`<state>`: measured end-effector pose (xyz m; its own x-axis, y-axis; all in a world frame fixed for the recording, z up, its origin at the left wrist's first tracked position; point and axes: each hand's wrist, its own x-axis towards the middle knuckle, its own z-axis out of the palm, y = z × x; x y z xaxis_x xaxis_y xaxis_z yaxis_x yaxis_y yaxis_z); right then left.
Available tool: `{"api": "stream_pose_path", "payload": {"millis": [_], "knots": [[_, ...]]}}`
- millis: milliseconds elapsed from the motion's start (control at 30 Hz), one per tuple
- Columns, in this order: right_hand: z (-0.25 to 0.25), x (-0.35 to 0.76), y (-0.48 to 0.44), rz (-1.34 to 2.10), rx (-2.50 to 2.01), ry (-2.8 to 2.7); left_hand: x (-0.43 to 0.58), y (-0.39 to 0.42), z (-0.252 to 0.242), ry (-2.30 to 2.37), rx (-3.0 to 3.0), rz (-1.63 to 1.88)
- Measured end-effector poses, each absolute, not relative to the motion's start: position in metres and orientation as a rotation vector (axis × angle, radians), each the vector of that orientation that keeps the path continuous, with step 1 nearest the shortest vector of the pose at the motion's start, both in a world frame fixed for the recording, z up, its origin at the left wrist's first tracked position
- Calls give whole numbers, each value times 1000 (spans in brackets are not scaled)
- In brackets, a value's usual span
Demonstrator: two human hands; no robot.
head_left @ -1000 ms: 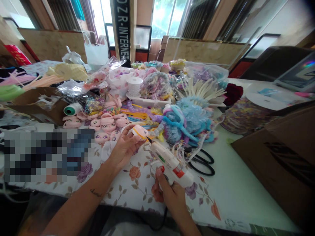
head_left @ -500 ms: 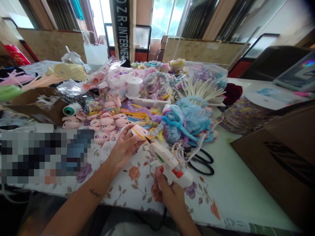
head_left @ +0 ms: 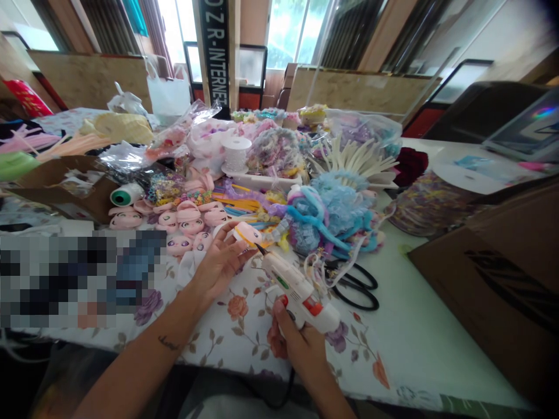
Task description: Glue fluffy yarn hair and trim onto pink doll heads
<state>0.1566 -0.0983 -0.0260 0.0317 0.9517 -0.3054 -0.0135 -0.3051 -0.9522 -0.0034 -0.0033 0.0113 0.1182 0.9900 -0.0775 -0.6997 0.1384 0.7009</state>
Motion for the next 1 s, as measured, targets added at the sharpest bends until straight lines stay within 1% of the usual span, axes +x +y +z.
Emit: {"api": "stream_pose_path", "payload": {"millis": [300,833,1000], "knots": [[-28,157,-99,1383,-1501,-952,-3,-3,12,609,553,1354],[-25,156,-98,1387,-1473,-1010,-4,-2,11,620,567,1345],[-28,156,-98,1391,-1448,-937,-4,-2,10,613,578,1343]]}}
